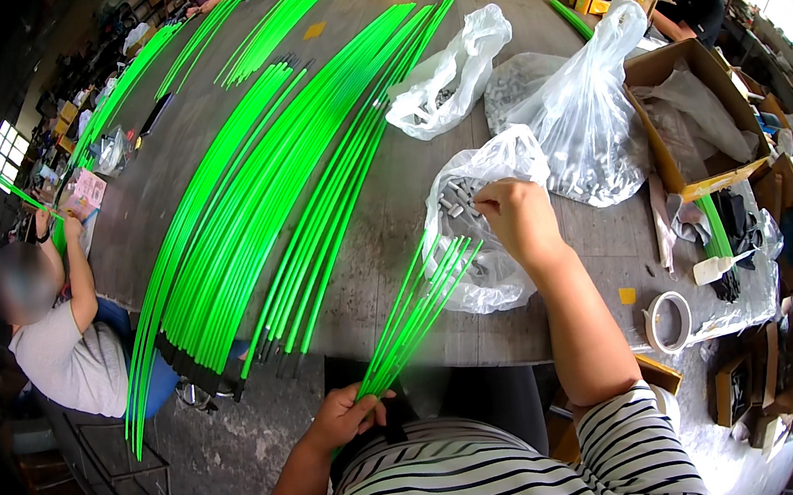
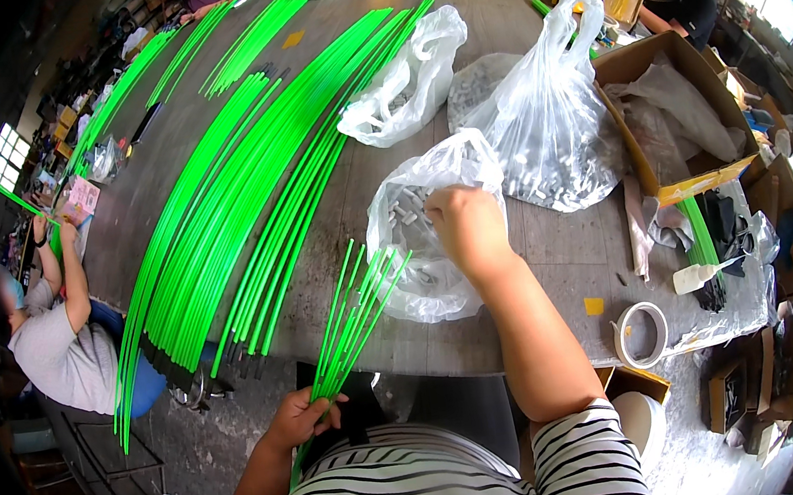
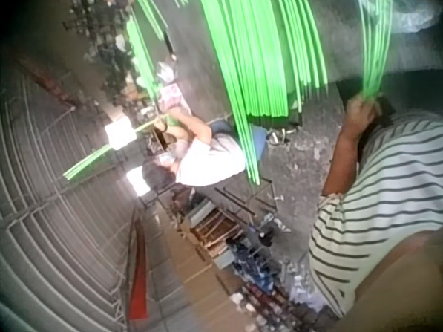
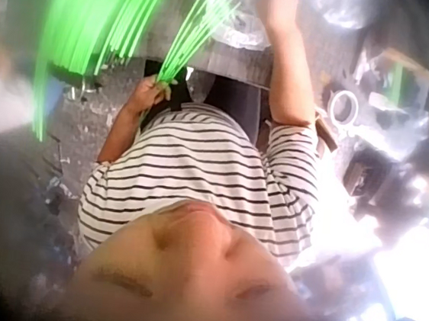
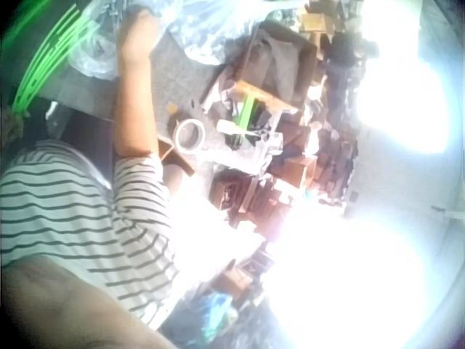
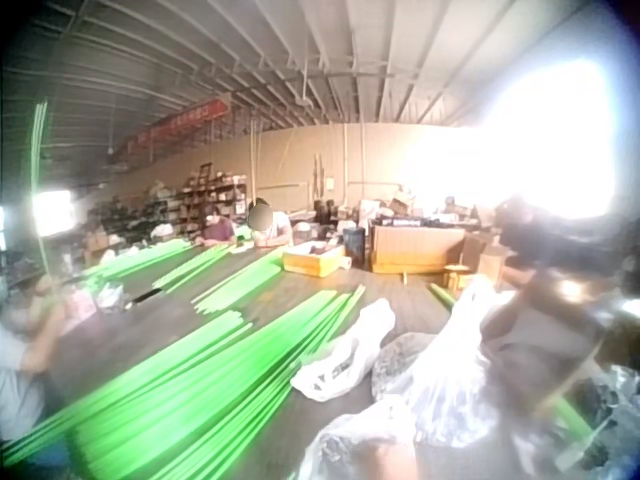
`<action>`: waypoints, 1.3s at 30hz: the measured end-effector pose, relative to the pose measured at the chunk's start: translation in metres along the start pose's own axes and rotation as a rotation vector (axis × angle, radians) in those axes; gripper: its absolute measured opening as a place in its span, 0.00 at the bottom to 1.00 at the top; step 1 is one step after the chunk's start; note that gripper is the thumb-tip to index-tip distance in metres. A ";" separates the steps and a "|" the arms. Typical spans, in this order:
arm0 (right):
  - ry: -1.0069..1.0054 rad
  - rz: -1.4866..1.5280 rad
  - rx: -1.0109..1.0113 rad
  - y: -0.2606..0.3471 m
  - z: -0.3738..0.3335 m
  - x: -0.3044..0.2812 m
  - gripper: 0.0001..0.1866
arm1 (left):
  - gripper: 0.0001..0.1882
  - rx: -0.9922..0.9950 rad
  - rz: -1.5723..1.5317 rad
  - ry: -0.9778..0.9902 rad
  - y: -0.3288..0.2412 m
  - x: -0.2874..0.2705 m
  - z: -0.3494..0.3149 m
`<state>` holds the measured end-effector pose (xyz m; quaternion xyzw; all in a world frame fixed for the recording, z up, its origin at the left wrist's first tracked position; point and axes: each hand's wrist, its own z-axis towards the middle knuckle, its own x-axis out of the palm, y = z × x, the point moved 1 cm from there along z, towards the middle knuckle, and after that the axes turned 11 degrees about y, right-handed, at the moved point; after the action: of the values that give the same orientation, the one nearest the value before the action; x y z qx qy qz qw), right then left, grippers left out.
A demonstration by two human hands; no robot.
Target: The person unpacks small metal fittings from a cardboard box and plastic bags. They then pick up long green poles and attach the metal fittings to the ends of the poles by hand.
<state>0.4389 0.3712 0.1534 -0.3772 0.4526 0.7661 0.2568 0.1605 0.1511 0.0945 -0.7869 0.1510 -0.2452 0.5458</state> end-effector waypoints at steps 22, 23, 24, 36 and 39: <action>0.270 1.092 -0.239 0.035 -0.011 -0.041 0.06 | 0.13 -0.085 0.005 0.033 0.001 0.006 0.003; 0.276 1.094 -0.248 0.036 -0.011 -0.041 0.06 | 0.13 -0.082 0.008 0.034 0.001 0.007 0.004; 0.282 1.096 -0.257 0.036 -0.011 -0.042 0.07 | 0.13 -0.080 0.011 0.034 0.000 0.007 0.004; 0.274 0.995 -0.231 0.041 -0.014 -0.043 0.06 | 0.13 -0.093 0.002 0.054 0.002 0.006 0.007; 0.309 0.997 -0.157 0.039 -0.016 -0.046 0.06 | 0.14 -0.092 0.035 0.065 0.002 0.005 0.006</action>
<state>0.4420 0.3367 0.2053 -0.2425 0.5508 0.7624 -0.2377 0.1683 0.1527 0.0925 -0.8001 0.1936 -0.2539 0.5078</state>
